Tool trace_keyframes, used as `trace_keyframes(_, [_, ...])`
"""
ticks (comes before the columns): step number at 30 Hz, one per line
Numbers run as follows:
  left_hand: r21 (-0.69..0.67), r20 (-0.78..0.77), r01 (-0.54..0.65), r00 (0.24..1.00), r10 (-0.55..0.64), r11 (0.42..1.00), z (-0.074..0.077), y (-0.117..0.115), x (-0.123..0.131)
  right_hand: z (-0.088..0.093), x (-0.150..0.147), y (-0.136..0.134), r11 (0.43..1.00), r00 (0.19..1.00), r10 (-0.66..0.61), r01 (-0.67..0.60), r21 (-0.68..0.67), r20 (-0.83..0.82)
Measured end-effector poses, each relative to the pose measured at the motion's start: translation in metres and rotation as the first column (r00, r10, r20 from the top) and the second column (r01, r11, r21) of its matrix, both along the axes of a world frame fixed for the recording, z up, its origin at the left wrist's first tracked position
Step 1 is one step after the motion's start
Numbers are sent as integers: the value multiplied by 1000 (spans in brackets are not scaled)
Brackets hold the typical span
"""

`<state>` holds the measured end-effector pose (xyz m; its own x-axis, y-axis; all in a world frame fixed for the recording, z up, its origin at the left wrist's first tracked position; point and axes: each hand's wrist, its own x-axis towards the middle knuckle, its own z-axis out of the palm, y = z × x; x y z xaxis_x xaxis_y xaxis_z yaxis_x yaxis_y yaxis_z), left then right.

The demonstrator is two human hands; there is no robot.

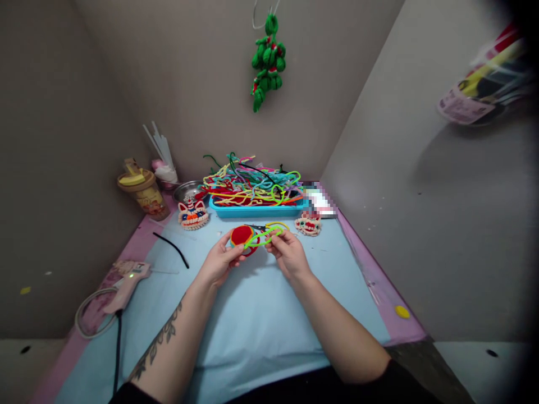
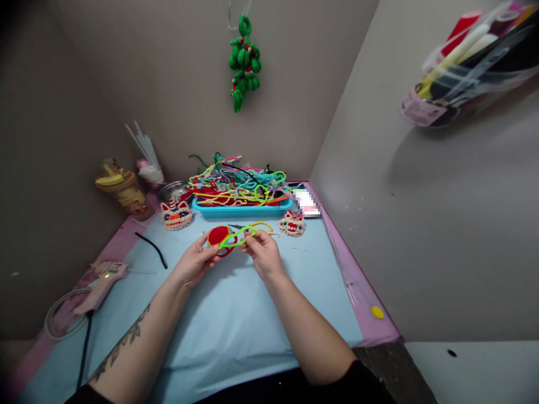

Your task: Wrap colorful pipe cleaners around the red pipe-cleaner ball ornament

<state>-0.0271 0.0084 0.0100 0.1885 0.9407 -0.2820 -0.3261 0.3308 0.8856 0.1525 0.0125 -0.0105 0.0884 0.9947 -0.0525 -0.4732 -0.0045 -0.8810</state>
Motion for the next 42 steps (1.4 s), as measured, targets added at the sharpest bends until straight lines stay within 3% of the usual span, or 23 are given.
trace_keyframes(9, [-61,113,64,992,-57,996,-1,1,-3,-1,11,7,998,998,-64,64,3,-13])
trace_keyframes(16, [-130,142,169,978,-150,977,-7,0,-2,-2,11,6,982,975,135,-155,107,175])
trace_keyframes(25, [-80,142,296,948,-283,952,-4,-4,-1,0,17,6,966,966,256,-257,30,36])
trace_keyframes(29, [-56,154,312,941,-301,948,-7,-3,0,-2,11,4,974,972,221,-224,31,80])
trace_keyframes(37, [-57,215,292,937,-274,955,-9,-1,-1,-3,15,0,934,886,152,-274,230,439])
trace_keyframes(42, [-57,236,243,946,-223,968,-10,1,-1,2,16,-1,937,867,-34,-146,318,498])
